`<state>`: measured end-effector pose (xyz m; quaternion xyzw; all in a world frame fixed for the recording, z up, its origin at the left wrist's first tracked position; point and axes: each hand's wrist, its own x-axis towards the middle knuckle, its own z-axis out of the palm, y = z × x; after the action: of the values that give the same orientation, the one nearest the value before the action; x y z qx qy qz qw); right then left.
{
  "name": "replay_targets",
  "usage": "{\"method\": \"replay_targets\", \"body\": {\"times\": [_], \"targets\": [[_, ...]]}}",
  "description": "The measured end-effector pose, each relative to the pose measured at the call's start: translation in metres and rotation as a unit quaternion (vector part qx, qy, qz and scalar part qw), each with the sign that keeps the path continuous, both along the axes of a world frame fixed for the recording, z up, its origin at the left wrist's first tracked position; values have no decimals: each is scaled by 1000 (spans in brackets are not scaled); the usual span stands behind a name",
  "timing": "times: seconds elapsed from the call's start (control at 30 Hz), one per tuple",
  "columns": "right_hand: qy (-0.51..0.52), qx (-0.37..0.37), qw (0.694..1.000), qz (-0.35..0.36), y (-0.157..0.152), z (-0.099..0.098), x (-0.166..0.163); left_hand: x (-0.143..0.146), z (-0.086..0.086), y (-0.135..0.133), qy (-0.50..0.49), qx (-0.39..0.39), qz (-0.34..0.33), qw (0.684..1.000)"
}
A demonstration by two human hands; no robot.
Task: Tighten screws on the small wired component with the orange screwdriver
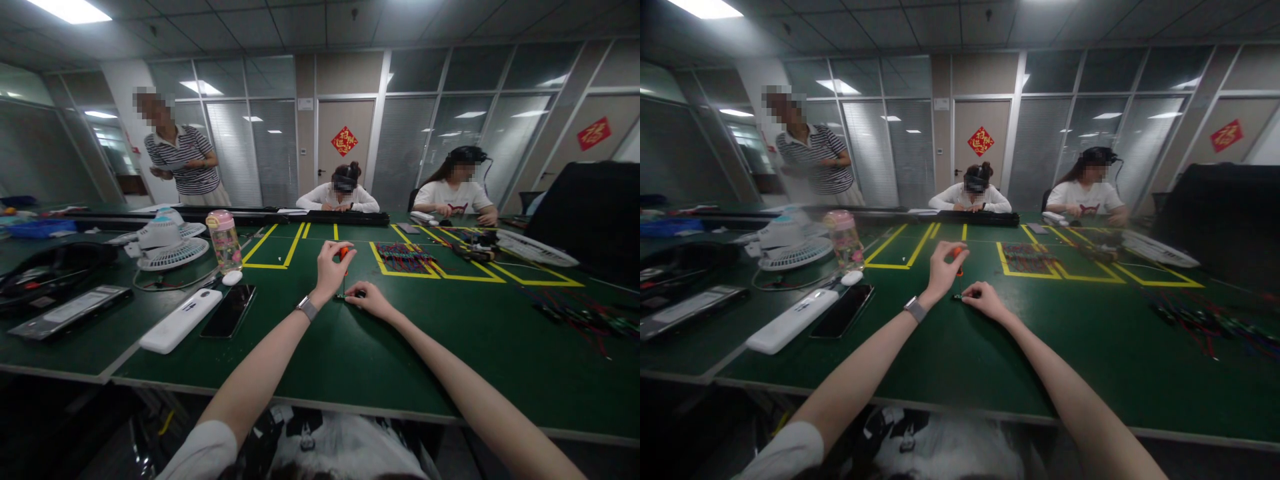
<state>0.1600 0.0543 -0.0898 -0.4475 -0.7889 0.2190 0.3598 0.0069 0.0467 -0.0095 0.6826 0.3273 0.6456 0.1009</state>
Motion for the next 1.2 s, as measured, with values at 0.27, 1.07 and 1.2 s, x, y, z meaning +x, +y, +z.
{"method": "replay_targets", "body": {"times": [0.27, 1.07, 1.2], "targets": [[-3, -5, 1000, 0, 0, 1, 0, 0, 3, 11, -67, -133, -162, 975], [-4, -3, 1000, 3, -2, 3, -1, -3, 3, 7, -8, -26, -55, 998], [-8, 2, 1000, 6, 0, 1, -1, -5, 2, 8, 7, -25, -48, 998]]}}
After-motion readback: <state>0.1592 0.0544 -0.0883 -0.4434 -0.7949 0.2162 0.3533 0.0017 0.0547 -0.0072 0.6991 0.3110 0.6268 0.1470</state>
